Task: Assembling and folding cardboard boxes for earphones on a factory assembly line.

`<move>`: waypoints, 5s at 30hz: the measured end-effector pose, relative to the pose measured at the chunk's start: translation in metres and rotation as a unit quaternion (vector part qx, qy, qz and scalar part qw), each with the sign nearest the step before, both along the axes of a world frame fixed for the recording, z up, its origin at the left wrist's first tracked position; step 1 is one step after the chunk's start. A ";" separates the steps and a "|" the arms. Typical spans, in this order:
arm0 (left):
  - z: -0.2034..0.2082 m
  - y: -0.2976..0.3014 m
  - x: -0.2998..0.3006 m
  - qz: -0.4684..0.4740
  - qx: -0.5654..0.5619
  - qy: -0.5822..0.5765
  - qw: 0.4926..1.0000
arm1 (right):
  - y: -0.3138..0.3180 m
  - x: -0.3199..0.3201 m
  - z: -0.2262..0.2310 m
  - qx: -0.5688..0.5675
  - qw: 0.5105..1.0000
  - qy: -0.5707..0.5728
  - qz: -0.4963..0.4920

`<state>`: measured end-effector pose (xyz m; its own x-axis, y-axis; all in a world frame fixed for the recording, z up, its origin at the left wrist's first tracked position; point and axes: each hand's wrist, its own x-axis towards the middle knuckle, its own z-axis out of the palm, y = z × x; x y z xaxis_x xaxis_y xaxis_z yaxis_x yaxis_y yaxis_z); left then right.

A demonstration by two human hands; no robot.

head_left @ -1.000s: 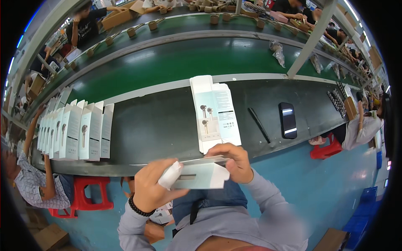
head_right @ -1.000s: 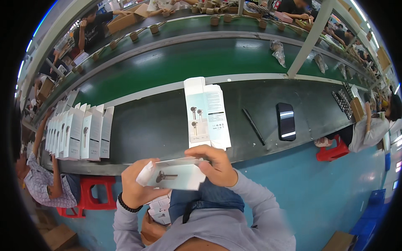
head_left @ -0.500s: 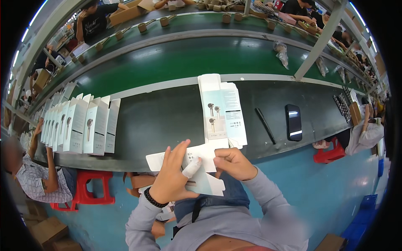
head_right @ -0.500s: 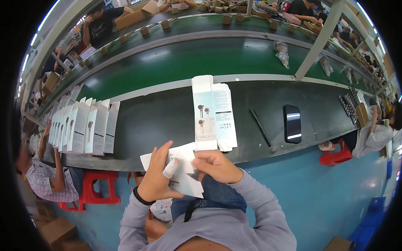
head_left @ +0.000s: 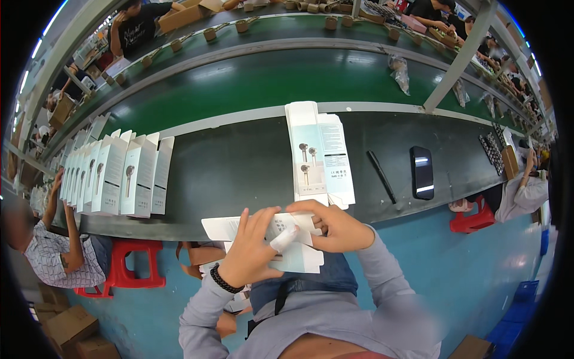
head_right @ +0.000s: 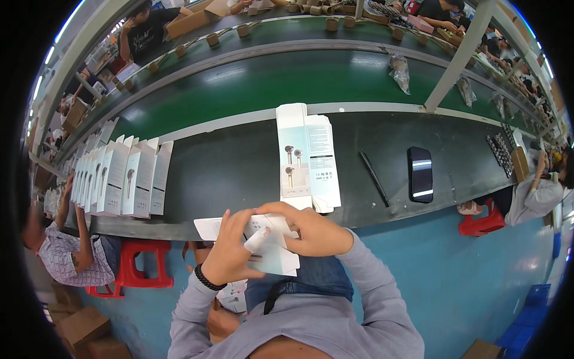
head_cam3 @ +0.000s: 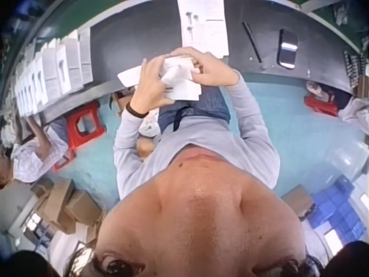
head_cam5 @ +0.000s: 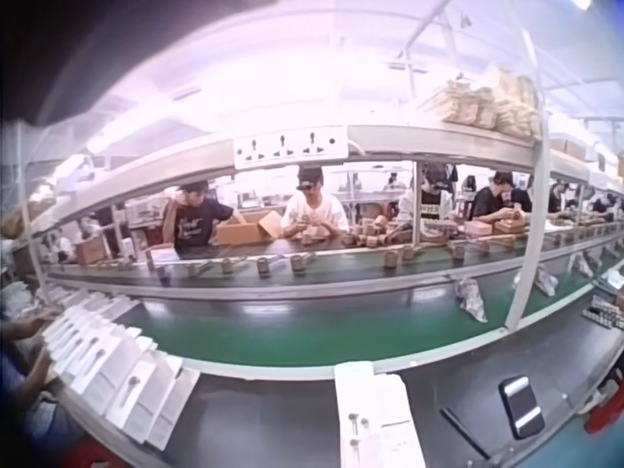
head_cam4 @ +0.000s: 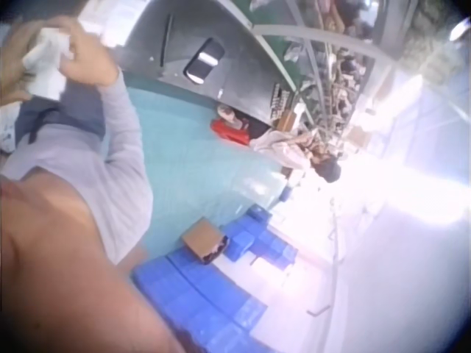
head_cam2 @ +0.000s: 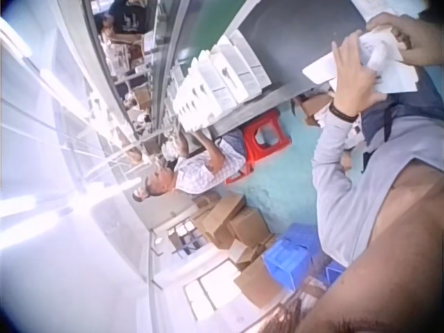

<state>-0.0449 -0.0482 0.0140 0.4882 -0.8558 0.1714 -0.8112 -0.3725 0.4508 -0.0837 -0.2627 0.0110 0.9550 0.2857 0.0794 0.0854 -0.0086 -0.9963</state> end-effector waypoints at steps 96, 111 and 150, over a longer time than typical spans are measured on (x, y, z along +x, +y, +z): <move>-0.022 0.013 -0.016 0.104 -0.318 -0.081 0.939 | 0.092 -0.006 -0.042 0.234 0.968 0.056 -0.077; 0.042 0.069 -0.006 0.138 -0.109 0.054 0.983 | 0.097 -0.001 -0.044 -0.137 0.985 -0.079 0.062; -0.005 -0.001 0.008 0.096 -0.184 -0.274 0.939 | -0.008 -0.018 0.018 -0.005 0.888 -0.384 -0.252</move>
